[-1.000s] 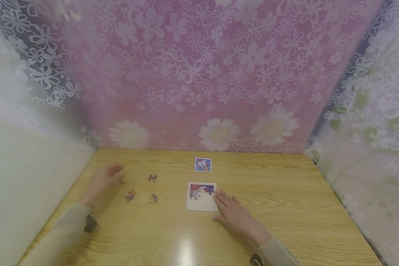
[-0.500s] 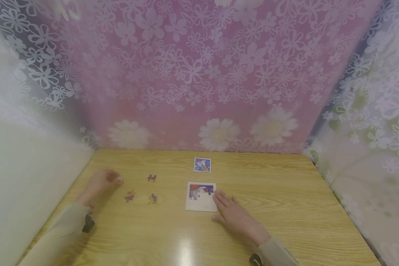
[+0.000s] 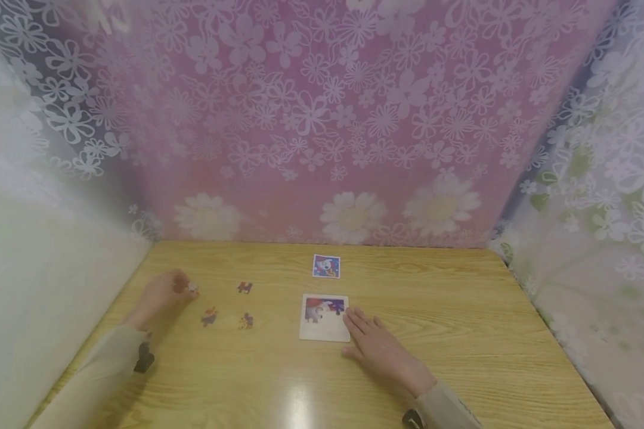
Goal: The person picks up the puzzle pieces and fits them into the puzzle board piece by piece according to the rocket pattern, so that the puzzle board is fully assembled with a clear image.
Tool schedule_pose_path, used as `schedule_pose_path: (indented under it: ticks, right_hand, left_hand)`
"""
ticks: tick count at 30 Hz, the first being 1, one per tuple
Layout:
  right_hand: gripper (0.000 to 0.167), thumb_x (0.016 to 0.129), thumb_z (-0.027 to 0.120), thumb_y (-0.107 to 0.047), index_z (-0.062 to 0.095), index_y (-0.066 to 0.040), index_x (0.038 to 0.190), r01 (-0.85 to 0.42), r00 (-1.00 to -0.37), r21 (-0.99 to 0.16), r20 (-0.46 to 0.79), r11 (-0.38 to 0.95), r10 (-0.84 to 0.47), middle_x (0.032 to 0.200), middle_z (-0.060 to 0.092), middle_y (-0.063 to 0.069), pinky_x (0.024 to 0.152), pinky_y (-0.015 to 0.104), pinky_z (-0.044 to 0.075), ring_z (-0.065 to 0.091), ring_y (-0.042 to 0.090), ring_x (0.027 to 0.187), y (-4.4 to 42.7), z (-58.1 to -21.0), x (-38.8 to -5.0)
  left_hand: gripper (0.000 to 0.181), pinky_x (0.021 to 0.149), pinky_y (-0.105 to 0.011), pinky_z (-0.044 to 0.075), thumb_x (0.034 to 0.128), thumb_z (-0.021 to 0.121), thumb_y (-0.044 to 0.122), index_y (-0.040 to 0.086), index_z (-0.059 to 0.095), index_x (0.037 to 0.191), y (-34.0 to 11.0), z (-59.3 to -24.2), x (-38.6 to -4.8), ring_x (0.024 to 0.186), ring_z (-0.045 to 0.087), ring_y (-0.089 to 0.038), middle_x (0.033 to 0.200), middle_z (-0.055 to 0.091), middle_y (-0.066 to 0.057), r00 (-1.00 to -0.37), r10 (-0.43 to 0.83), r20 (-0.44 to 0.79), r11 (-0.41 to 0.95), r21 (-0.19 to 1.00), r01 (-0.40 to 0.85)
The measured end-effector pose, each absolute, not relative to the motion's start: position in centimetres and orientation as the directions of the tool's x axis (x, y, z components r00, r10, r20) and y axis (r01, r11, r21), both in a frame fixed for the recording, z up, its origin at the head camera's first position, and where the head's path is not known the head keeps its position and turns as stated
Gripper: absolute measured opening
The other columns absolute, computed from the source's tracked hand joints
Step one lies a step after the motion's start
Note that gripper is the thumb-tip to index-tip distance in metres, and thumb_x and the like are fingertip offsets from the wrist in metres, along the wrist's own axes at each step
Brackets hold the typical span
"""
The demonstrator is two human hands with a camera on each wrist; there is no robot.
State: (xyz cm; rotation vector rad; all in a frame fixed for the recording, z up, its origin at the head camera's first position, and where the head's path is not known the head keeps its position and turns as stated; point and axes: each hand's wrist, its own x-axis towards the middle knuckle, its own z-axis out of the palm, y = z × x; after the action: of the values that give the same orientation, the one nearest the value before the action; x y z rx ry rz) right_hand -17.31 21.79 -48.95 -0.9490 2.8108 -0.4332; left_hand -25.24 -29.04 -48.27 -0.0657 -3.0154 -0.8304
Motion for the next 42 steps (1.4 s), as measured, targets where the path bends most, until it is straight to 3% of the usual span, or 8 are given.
schedule_pose_path:
  ticks: [8,11,16,20,29,42]
  right_hand:
    - [0.069,0.105,0.052,-0.040,0.034,0.005,0.154,-0.565,-0.793,-0.311,-0.051,0.764,-0.607,0.162,0.030,0.023,0.115,0.068,0.024,0.024,0.043,0.150,21.8,-48.8,-17.3]
    - [0.069,0.106,0.052,-0.039,0.034,0.006,0.154,-0.563,-0.793,-0.318,-0.051,0.763,-0.607,0.161,0.031,0.023,0.115,0.069,0.024,0.024,0.043,0.150,21.7,-48.6,-17.2]
    - [0.069,0.106,0.051,-0.040,0.034,0.006,0.154,-0.561,-0.793,-0.323,-0.055,0.762,-0.607,0.161,0.031,0.023,0.115,0.069,0.024,0.024,0.044,0.150,21.7,-48.4,-17.2]
    - [0.069,0.105,0.051,-0.041,0.034,0.006,0.154,-0.561,-0.793,-0.322,-0.054,0.763,-0.607,0.161,0.031,0.023,0.115,0.069,0.024,0.025,0.044,0.150,21.8,-48.5,-17.2]
    - [0.069,0.105,0.052,-0.039,0.034,0.006,0.154,-0.569,-0.791,-0.309,-0.046,0.762,-0.610,0.161,0.031,0.023,0.115,0.068,0.024,0.025,0.044,0.150,21.8,-48.6,-17.2]
    - [0.069,0.104,0.056,-0.038,0.037,0.007,0.153,-0.581,-0.790,-0.302,-0.014,0.756,-0.613,0.160,0.033,0.025,0.113,0.070,0.026,0.027,0.046,0.148,21.7,-48.9,-17.1]
  left_hand:
    - [0.018,0.073,-0.044,0.059,0.0972,0.070,0.016,0.002,0.066,0.107,-29.1,-48.2,-25.2,0.093,0.069,-0.035,0.102,0.071,-0.019,-0.996,0.014,0.084,0.785,0.617,0.063]
    - [0.021,0.073,-0.042,0.061,0.0993,0.067,0.017,-0.001,0.067,0.112,-29.0,-47.6,-25.2,0.093,0.070,-0.035,0.106,0.071,-0.022,-0.998,0.002,0.058,0.697,0.715,0.043]
    - [0.034,0.085,-0.044,0.060,0.1009,0.065,0.017,-0.006,0.063,0.125,-28.4,-46.5,-25.1,0.098,0.072,-0.030,0.118,0.068,-0.027,-1.000,0.005,-0.022,0.509,0.861,-0.016]
    - [0.036,0.089,-0.048,0.058,0.1004,0.066,0.018,-0.007,0.063,0.126,-27.5,-45.7,-24.8,0.099,0.072,-0.027,0.119,0.068,-0.027,-1.000,0.020,-0.012,0.472,0.882,-0.001]
    - [0.031,0.091,-0.054,0.057,0.0999,0.065,0.010,-0.011,0.062,0.123,-24.8,-45.1,-24.4,0.100,0.070,-0.034,0.117,0.067,-0.029,-0.998,0.060,0.012,0.409,0.912,0.036]
    - [0.029,0.087,-0.052,0.058,0.0985,0.067,0.008,-0.006,0.065,0.124,-19.3,-46.0,-24.4,0.100,0.070,-0.035,0.116,0.067,-0.025,-0.993,0.112,0.027,0.358,0.931,0.065]
